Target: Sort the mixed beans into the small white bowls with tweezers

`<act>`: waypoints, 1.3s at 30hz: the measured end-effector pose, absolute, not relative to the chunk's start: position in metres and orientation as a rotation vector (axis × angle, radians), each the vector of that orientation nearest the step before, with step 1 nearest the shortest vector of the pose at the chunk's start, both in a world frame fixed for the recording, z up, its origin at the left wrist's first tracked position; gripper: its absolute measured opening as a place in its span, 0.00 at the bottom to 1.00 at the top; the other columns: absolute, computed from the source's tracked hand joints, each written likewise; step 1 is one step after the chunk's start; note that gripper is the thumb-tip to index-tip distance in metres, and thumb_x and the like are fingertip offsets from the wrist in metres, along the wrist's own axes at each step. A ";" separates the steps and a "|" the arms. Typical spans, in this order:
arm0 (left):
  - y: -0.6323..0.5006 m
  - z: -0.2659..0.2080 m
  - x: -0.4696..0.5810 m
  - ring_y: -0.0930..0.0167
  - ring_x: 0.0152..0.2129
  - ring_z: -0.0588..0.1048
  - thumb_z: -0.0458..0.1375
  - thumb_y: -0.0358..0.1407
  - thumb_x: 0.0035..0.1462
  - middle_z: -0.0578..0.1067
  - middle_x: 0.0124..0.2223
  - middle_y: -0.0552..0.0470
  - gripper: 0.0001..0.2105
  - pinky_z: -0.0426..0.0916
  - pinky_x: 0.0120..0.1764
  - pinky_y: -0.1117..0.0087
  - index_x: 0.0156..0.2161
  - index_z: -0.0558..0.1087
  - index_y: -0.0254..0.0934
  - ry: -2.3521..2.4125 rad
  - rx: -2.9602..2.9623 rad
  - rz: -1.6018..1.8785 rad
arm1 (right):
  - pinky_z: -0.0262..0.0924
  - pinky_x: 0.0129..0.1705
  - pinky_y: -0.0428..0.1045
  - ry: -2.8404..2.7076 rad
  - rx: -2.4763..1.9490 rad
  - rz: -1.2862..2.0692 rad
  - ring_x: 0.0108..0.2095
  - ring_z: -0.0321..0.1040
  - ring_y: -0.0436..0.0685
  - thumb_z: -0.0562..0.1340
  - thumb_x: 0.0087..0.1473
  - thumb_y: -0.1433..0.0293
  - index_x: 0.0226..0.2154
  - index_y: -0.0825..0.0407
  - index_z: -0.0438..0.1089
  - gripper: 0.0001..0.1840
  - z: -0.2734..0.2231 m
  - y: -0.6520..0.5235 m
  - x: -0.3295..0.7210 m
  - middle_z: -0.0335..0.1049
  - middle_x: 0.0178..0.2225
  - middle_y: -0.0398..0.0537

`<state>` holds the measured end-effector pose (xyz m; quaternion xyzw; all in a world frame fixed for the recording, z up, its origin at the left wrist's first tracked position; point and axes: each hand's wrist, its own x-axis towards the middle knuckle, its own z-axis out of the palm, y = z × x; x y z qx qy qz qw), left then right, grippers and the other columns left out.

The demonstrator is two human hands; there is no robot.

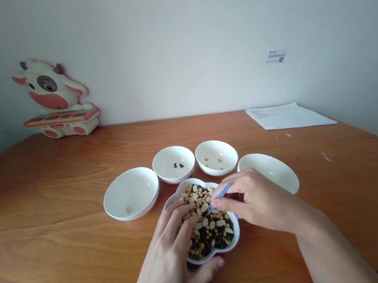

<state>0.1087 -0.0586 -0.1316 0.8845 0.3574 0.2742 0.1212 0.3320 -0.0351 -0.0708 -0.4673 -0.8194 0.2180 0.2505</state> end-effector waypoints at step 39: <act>-0.060 -0.138 0.107 0.54 0.56 0.64 0.61 0.45 0.58 0.66 0.57 0.41 0.17 0.71 0.52 0.50 0.47 0.66 0.40 1.044 2.576 0.774 | 0.58 0.30 0.46 -2.248 -1.293 0.568 0.25 0.68 0.50 0.62 0.58 0.68 0.26 0.54 0.77 0.12 -0.068 -0.034 0.338 0.75 0.25 0.46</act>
